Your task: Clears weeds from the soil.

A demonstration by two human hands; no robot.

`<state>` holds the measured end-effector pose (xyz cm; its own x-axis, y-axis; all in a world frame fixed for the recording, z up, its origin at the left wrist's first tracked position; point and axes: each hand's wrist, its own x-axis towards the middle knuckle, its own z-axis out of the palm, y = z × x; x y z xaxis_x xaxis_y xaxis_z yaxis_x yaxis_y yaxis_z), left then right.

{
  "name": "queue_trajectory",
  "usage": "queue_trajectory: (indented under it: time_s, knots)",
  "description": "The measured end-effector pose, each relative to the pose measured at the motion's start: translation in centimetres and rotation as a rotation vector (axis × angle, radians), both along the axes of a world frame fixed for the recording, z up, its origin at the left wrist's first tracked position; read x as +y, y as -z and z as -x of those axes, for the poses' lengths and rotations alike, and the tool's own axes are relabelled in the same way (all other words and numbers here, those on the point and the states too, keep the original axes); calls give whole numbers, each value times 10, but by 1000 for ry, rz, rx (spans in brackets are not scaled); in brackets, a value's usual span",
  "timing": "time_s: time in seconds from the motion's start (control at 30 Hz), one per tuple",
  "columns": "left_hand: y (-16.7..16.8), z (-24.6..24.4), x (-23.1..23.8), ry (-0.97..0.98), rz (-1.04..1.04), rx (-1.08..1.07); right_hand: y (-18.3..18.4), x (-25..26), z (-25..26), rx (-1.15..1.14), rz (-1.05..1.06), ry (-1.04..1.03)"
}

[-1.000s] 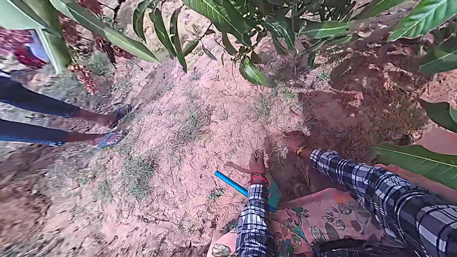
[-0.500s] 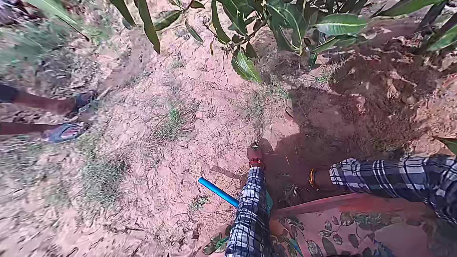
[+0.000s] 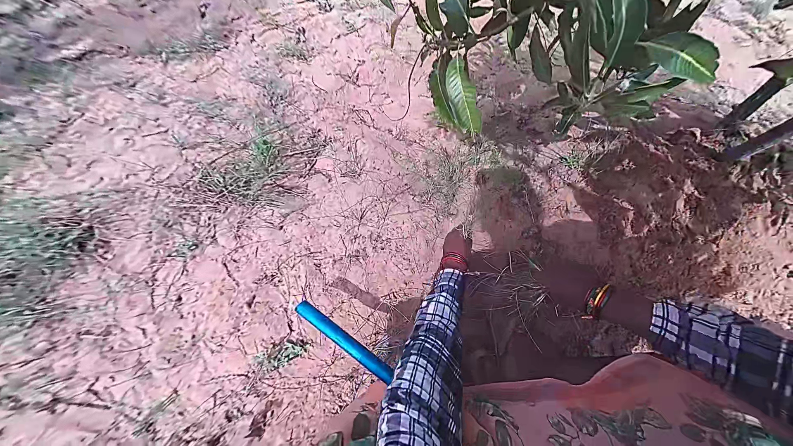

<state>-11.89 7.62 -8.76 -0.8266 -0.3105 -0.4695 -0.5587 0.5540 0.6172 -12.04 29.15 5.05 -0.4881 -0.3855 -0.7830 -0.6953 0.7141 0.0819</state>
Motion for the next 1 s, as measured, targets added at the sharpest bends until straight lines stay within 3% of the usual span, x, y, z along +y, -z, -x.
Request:
queue_trajectory:
  time_s: [0.07, 0.13, 0.3, 0.37, 0.47, 0.57, 0.67, 0.77, 0.83, 0.9, 1.0]
  knots:
    - [-3, -3, 0, -22, -47, -48, 10, -4, -5, -26, -2, -30]
    - [-8, -8, 3, -235, -220, 2, 14, -7, -8, -38, -4, -28]
    - [-84, -10, -32, -846, -604, 513, 22, -15, 1, 0, 98, -50]
    - [-114, -20, -68, -939, -735, 722, 30, -36, 10, 60, 207, -92]
    - [-130, -46, -105, -974, -755, 843, 50, -87, 24, 124, 329, -140]
    - [-126, -52, -111, -1012, -716, 845, 69, -136, 42, 206, 411, -142]
    - [-113, -49, -102, -918, -705, 780, 68, -167, 72, 255, 325, 16]
    - [-105, -49, -88, -807, -636, 649, 63, -169, 99, 275, 204, 141]
    - [-96, -41, -85, -738, -607, 595, 67, -158, 104, 262, 160, 66]
    - [-85, -29, -84, -699, -528, 510, 79, -140, 86, 199, 176, -22]
    - [-76, -19, -82, -575, -353, 388, 74, -111, 14, -19, 150, -106]
